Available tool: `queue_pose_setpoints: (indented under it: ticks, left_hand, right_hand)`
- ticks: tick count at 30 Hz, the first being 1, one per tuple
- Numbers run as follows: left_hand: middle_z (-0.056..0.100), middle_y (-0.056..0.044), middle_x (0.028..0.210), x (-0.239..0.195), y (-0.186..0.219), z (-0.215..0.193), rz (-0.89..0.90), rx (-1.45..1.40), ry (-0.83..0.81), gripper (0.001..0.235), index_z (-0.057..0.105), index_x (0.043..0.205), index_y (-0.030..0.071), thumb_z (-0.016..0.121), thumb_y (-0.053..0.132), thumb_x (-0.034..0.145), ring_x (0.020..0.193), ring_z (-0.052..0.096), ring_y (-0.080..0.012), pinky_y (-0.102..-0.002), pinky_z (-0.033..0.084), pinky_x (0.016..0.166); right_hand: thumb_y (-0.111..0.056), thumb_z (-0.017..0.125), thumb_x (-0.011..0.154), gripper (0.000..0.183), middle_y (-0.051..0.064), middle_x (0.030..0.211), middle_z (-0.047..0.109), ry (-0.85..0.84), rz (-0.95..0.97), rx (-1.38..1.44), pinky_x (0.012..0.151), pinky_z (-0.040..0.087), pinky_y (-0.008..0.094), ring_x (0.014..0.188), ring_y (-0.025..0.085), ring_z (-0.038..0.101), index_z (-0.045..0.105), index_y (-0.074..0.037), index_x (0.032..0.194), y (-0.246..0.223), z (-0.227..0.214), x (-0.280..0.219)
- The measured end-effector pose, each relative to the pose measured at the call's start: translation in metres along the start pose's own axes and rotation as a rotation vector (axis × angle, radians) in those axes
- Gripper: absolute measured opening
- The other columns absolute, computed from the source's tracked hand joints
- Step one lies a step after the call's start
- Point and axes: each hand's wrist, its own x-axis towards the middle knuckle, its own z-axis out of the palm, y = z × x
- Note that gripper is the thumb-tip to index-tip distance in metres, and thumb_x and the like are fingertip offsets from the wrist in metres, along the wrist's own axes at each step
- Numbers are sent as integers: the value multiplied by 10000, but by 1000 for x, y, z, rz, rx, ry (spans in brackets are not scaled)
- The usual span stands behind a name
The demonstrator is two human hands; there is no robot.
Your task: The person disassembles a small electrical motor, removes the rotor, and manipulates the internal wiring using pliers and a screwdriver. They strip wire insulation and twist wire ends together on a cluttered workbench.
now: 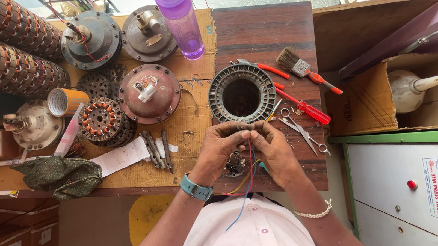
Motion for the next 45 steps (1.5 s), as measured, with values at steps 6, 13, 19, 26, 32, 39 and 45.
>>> queue_pose_setpoints:
  ticks: [6,13,19,26,32,39,45]
  left_hand:
    - [671,-19,916,2,-1,20,213,120,193,201,780,1076,7,774,114,906,728,626,-62,-200,492,574]
    - [536,46,1236,-11,7,41,342,287,-45,349,667,1301,65,526,266,1052,939,642,-34,-221,606,733]
    - [647,-29,1178,-8,24,10,97,133,-530,433,599,1451,124,557,324,1070,1018,621,-94,-274,567,909]
    - [682,-116,1312,-1,14,3,229,238,-375,360,735,1245,5,709,264,996,1094,669,-162,-317,572,900]
    - [648,-98,1375,-9,9,23,188,205,-328,374,716,1279,39,667,286,1001,1067,674,-198,-337,600,916]
    - [588,-94,1465,-15,9,35,312,246,-305,362,696,1304,21,638,248,1028,1302,609,-193,-341,553,1070]
    - [609,-98,1438,-15,1,41,263,65,-222,351,699,1263,-18,646,223,1014,1106,676,-162,-317,602,922]
  right_hand:
    - [-287,654,981,326,-12,861,636,139,-110,-197,494,418,204,598,36,504,686,-62,1216,-2,18,-11]
    - [-191,745,926,249,28,822,709,200,-226,-98,564,456,214,634,63,535,740,27,1046,-3,7,-7]
    - [-163,784,897,267,61,841,722,60,-241,-90,667,510,243,716,96,610,752,55,1048,-8,-7,-16]
    - [-148,804,850,266,71,886,740,84,-139,-38,685,526,259,761,105,650,748,31,1039,-8,-4,-21]
    - [-203,784,854,291,75,845,754,177,-202,-123,686,575,275,737,133,695,769,17,1043,-15,-4,-26]
    - [-263,779,886,316,64,857,762,235,-355,-262,702,582,245,759,109,713,757,21,1023,-16,2,-29]
    - [-263,725,964,298,35,849,728,256,-405,-529,641,507,220,739,57,633,780,19,1044,-20,-1,-32]
